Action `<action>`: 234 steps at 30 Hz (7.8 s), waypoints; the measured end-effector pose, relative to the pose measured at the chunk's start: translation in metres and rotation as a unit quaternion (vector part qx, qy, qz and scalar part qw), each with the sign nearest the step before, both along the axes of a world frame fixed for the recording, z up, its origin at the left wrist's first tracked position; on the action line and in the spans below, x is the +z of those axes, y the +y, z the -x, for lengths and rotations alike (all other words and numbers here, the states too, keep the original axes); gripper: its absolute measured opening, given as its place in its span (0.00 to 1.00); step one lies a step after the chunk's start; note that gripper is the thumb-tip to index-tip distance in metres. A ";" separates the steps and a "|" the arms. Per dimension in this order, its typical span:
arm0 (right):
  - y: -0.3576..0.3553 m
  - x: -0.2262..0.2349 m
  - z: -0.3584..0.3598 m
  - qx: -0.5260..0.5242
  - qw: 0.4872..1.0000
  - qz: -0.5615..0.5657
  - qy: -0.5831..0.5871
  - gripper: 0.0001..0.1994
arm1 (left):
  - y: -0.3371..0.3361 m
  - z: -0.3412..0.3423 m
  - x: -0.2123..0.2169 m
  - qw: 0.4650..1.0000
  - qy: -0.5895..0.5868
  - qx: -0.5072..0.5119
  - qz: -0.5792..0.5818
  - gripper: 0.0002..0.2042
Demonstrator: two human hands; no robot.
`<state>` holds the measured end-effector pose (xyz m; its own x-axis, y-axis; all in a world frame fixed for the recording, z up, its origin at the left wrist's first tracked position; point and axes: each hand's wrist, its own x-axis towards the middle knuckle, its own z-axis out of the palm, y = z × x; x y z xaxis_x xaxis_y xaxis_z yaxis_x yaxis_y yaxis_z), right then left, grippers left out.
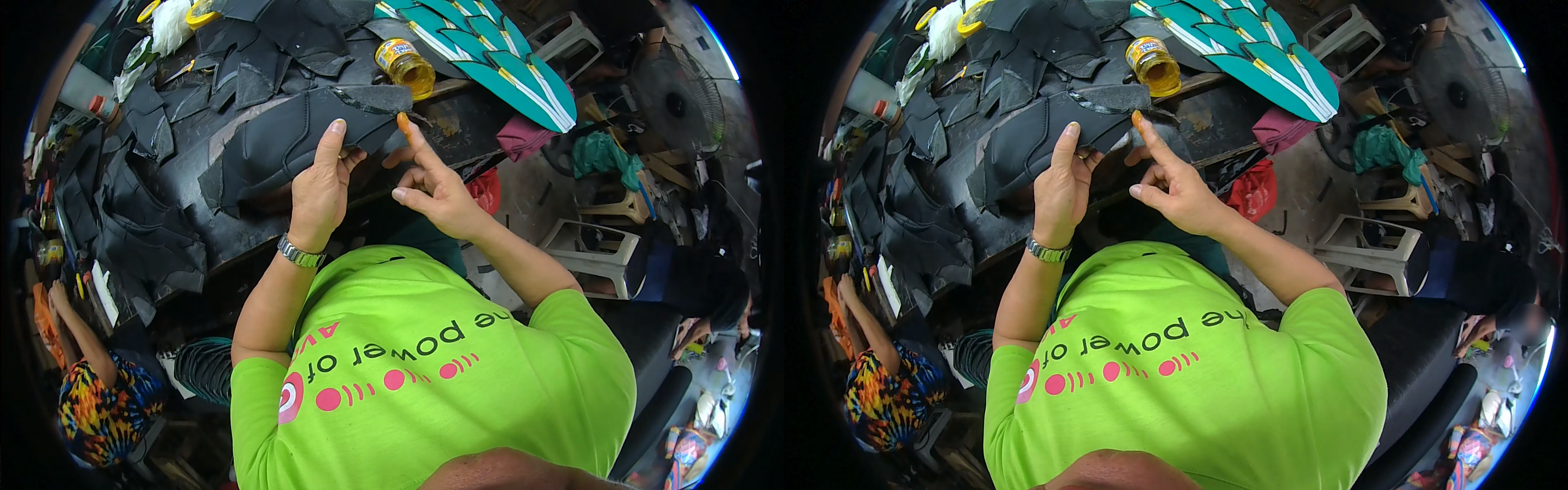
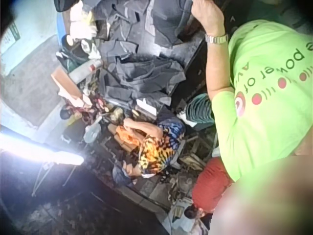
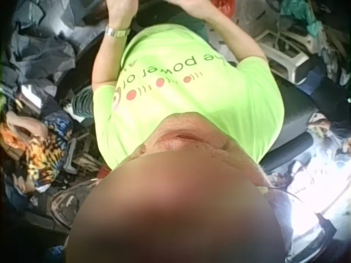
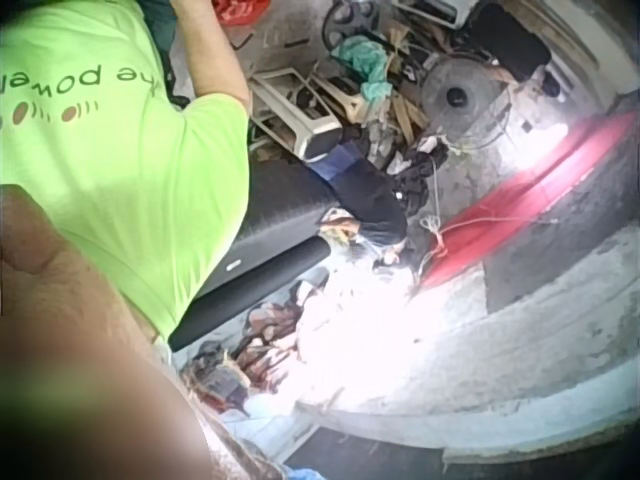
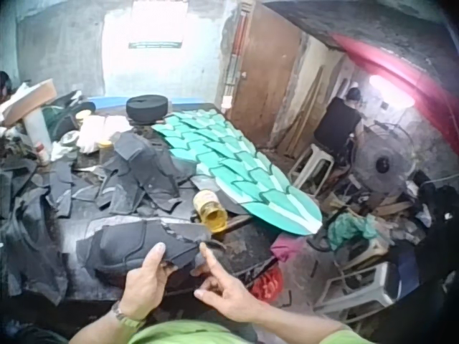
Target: The person repeatedly picks up black shoe parts from a pile on a table and applies a yellow substance from a small jar to the edges using a finger. The person turns the parts over and works on different edges before placing them back on the table.
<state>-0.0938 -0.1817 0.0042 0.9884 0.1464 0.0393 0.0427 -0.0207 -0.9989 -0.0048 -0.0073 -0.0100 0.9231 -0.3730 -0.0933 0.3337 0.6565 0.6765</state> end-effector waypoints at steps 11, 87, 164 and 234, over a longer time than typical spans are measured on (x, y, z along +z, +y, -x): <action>0.014 -0.004 0.008 -0.030 0.913 0.377 -0.155 0.47 | 0.000 0.006 -0.002 0.999 -0.010 0.023 -0.045 0.12; 0.081 -0.045 -0.081 -0.047 0.978 0.106 -0.176 0.38 | 0.125 -0.333 0.007 0.799 0.101 0.587 -0.079 0.11; -0.040 0.024 -0.104 -0.092 0.810 0.578 0.027 0.25 | 0.061 0.066 -0.015 0.998 0.049 -0.025 -0.009 0.18; 0.005 0.003 -0.020 -0.202 0.832 0.367 -0.364 0.23 | 0.035 0.042 0.003 0.994 0.039 -0.006 0.106 0.15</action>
<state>-0.0741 -0.1766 0.0077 0.7155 0.0566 0.6963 0.4727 -0.7732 -0.4228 -0.0471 0.0278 -0.0070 0.9113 -0.4035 -0.0818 0.3884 0.7765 0.4962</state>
